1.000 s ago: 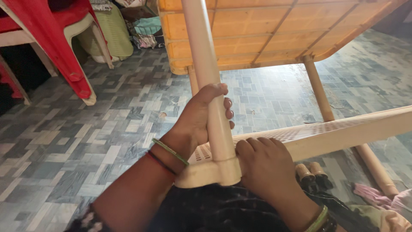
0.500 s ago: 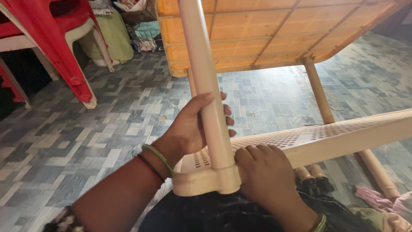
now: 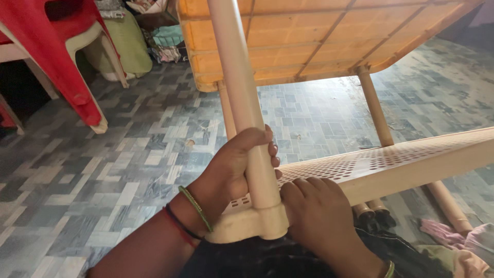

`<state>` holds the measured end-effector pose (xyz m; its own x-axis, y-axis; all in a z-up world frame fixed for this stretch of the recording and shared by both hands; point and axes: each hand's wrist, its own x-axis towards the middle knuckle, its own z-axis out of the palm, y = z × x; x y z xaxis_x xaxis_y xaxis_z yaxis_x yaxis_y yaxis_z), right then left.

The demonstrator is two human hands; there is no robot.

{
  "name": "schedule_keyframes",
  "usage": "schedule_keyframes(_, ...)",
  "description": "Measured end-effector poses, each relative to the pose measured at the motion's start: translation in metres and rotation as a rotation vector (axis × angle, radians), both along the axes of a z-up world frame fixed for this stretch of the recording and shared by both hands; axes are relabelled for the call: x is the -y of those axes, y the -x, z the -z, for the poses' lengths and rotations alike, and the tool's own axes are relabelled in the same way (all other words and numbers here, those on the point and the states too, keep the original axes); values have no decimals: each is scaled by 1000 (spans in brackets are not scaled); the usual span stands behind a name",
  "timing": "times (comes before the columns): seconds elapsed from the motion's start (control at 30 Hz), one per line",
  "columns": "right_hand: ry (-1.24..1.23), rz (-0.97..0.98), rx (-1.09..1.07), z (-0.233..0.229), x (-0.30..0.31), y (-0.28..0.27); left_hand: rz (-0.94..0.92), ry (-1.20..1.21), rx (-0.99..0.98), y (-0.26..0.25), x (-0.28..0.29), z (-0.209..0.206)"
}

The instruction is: The person assembles a plastic rolling cart by inserting vertical poles into the base and shelves, then attaching wheels to the bottom of the legs.

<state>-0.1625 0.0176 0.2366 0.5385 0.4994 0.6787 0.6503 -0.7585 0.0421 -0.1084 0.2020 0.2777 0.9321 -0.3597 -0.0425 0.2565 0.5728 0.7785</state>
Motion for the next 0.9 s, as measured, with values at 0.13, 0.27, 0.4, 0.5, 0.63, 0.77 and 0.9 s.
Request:
schedule_keyframes(0.13,-5,4,-7,-1,-2,-1,-195,-215,-1,8,7,-16)
schedule_keyframes(0.27,-50,-30,26,-2,-3,-2,-273,-288,8,14,9,-20)
schedule_keyframes(0.4,-9,0,-39,0,-2,-1,-69,-179,55,5,-6,-13)
schedule_keyframes(0.5,-14,-30,-17,1,1,0,195,41,130,2,-24,0)
schedule_keyframes(0.63,-21,-50,35,4,2,4,440,237,188,-9,-27,22)
schedule_keyframes(0.77,-31,-63,25,3,4,3,533,303,220,-19,-19,36)
schedule_keyframes(0.9,-20,-49,-1,3,3,4,530,352,178,-17,-19,38)
